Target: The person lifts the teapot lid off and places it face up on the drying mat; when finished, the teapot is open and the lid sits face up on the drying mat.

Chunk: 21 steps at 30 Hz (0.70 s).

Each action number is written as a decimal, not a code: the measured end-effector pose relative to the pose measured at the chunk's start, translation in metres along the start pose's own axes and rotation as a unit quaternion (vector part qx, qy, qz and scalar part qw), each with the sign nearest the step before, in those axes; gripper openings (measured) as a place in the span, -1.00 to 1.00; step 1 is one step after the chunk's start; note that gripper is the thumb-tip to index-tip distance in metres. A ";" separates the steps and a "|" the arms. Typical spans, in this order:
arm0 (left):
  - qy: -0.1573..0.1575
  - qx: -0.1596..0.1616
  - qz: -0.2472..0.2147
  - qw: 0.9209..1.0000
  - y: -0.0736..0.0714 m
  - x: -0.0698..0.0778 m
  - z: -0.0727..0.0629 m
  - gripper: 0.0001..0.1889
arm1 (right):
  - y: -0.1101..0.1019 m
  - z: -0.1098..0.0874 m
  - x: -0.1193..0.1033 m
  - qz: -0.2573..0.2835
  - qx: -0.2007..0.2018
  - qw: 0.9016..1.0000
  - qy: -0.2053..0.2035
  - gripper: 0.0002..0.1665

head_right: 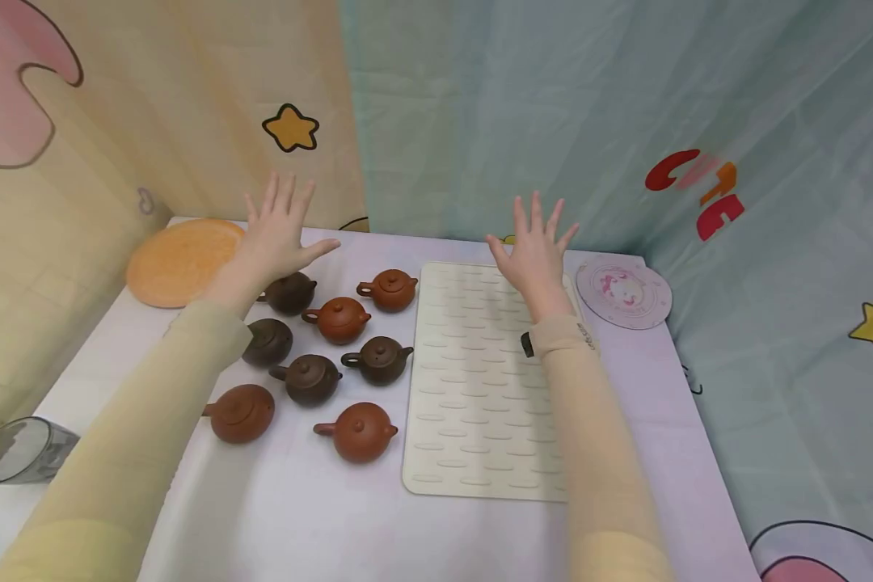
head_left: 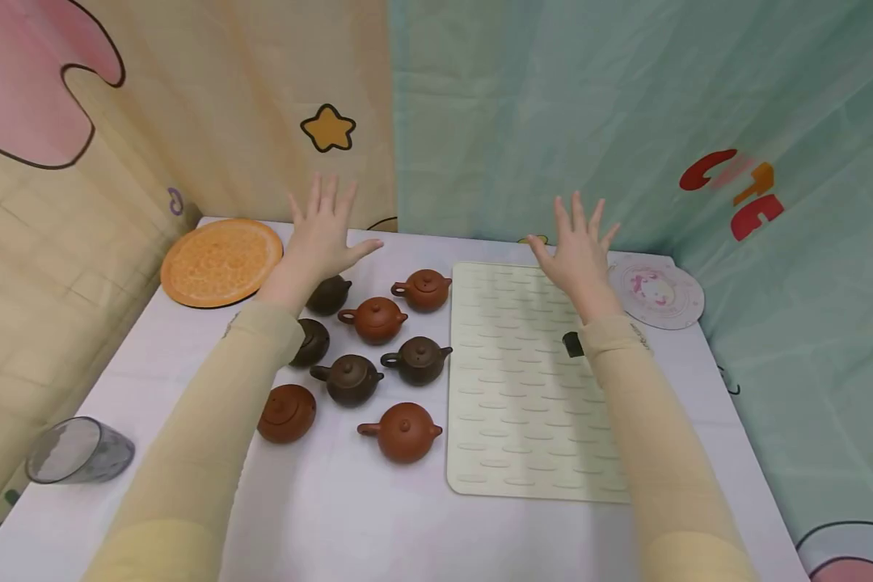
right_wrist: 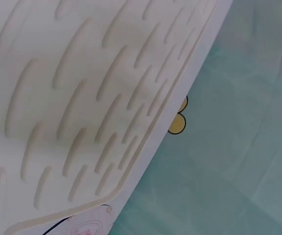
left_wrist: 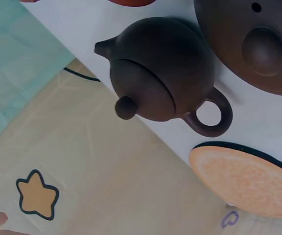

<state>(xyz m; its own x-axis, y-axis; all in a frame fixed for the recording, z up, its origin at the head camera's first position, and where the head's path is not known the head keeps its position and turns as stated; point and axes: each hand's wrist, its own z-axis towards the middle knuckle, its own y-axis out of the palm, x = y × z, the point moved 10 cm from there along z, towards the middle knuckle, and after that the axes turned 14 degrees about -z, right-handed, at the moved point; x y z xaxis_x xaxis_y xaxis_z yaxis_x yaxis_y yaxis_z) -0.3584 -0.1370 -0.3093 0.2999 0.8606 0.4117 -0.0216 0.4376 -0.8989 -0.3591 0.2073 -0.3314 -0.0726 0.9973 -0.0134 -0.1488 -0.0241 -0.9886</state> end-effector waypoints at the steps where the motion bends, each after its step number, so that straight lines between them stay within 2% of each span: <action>1: 0.003 -0.001 -0.001 1.000 0.000 0.002 -0.001 0.02 | -0.001 -0.001 -0.002 0.001 0.001 1.000 -0.005 -0.02; 5: 0.031 0.006 -0.014 0.999 -0.003 0.015 -0.008 -0.03 | -0.007 -0.011 -0.020 0.014 0.023 0.999 -0.037 -0.06; 9: 0.094 0.021 -0.043 0.994 -0.009 0.039 -0.027 -0.14 | -0.016 -0.031 -0.048 0.028 0.051 0.995 -0.081 -0.11; 14: 0.177 0.028 -0.092 0.979 -0.011 0.067 -0.069 -0.25 | -0.025 -0.072 -0.090 0.078 0.080 0.982 -0.155 -0.18; 17: 0.203 0.017 -0.124 0.971 -0.005 0.073 -0.100 -0.30 | -0.027 -0.102 -0.114 0.118 0.090 0.968 -0.201 -0.26; 21: 0.212 -0.004 -0.155 0.965 0.006 0.073 -0.142 -0.39 | -0.022 -0.140 -0.140 0.159 0.091 0.949 -0.257 -0.37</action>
<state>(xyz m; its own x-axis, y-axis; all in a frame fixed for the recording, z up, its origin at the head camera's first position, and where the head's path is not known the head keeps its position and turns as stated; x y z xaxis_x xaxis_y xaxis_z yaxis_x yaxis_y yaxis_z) -0.2015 -0.1085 -0.3055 0.6547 0.5038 0.5635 0.1385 0.6529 -0.7446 -0.2075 0.0776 -0.3286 -0.6063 0.7731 -0.1864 -0.2033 -0.3772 -0.9035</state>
